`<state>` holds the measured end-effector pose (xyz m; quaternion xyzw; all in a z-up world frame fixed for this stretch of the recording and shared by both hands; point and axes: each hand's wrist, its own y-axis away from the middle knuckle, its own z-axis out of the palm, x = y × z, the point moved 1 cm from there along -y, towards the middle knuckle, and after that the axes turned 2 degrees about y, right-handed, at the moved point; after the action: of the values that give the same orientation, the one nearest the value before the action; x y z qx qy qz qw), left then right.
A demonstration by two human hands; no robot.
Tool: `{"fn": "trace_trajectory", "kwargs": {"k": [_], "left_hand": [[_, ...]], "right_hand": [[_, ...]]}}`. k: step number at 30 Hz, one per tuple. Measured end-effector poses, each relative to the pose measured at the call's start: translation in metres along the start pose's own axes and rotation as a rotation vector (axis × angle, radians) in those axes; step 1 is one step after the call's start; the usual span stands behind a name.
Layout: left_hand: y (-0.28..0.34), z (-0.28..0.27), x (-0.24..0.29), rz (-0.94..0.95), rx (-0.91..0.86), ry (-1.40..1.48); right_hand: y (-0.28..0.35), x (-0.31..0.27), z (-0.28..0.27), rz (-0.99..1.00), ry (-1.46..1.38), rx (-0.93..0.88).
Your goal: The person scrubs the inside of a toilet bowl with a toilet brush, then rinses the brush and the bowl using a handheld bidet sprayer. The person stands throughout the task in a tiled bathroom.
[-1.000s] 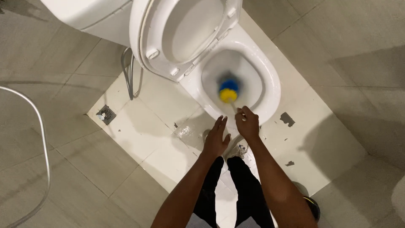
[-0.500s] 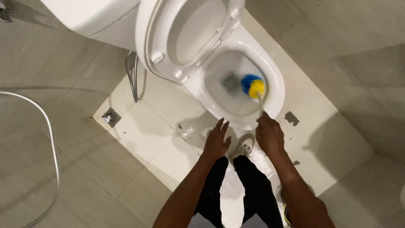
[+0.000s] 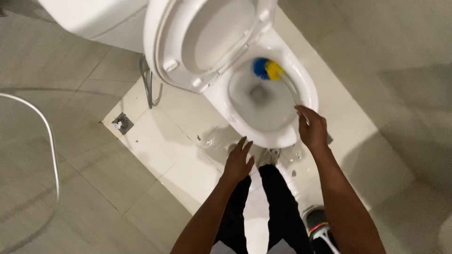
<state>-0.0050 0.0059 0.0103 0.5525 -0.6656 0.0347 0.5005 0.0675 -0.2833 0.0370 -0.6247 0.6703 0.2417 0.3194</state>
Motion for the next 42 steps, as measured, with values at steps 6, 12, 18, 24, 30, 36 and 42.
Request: {"fn": "trace_trajectory", "kwargs": {"k": [6,12,18,24,30,36,42], "left_hand": [[-0.018,0.000,0.038,-0.006,0.067,0.075],[-0.031,-0.004,0.056,-0.075,0.079,0.132],[-0.039,0.012,0.064,-0.052,0.147,0.136],[-0.044,0.024,0.068,-0.063,0.117,0.079],[-0.048,0.026,0.072,-0.118,0.113,0.127],[-0.053,0.030,0.083,-0.114,0.109,0.117],[-0.051,0.026,0.071,-0.121,0.092,0.149]], "right_hand": [[-0.008,0.044,0.027,0.382,0.040,-0.403],[-0.014,0.045,0.006,0.430,-0.370,-0.028],[-0.035,0.067,0.034,0.426,-0.434,-0.289],[-0.060,0.105,0.058,0.554,-0.568,-0.230],[-0.096,0.050,-0.001,0.543,-0.755,0.047],[-0.056,0.113,0.082,0.577,-0.672,-0.141],[-0.072,0.046,0.044,0.289,-0.725,0.015]]}}
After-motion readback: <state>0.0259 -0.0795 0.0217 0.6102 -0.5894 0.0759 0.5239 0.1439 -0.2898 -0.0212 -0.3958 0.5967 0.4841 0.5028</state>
